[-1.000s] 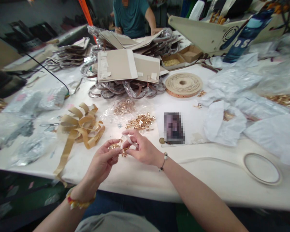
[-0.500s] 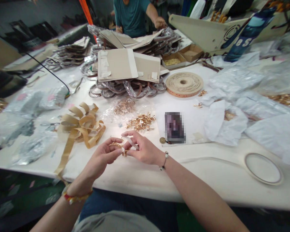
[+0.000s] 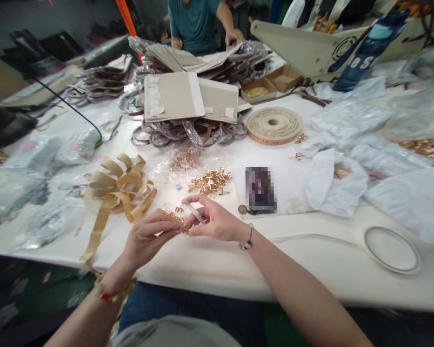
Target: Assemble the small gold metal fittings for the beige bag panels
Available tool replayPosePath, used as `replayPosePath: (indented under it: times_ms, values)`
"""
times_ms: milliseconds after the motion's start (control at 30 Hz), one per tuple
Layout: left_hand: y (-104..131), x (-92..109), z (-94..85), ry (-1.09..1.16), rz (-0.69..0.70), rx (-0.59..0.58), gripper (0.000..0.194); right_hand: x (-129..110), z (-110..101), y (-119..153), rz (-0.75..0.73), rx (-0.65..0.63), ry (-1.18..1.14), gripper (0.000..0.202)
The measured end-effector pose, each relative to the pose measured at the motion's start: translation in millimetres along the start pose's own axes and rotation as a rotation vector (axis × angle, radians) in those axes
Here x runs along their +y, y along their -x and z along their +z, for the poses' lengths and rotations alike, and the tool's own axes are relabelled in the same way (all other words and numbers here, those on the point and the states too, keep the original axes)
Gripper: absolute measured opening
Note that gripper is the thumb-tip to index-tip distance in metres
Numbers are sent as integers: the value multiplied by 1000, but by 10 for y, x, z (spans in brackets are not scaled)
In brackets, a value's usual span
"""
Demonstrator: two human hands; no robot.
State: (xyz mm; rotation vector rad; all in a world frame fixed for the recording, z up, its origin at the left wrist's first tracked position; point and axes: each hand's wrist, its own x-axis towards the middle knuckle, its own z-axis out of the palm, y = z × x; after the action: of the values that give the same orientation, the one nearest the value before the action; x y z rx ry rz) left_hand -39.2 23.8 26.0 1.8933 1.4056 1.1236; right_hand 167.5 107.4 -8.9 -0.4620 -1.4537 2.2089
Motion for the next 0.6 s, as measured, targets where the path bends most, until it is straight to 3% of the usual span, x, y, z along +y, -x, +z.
replayPosePath:
  times_ms: [200, 367, 600]
  values:
    - [-26, -10, 15, -100, 77, -114, 25, 20, 18, -12, 13, -9, -55, 66]
    - [-22, 34, 75, -77, 13, 21, 14, 8, 32, -28, -18, 74, -84, 65]
    - [-12, 75, 143, -57, -65, 74, 13, 28, 42, -53, -27, 116, -69, 62]
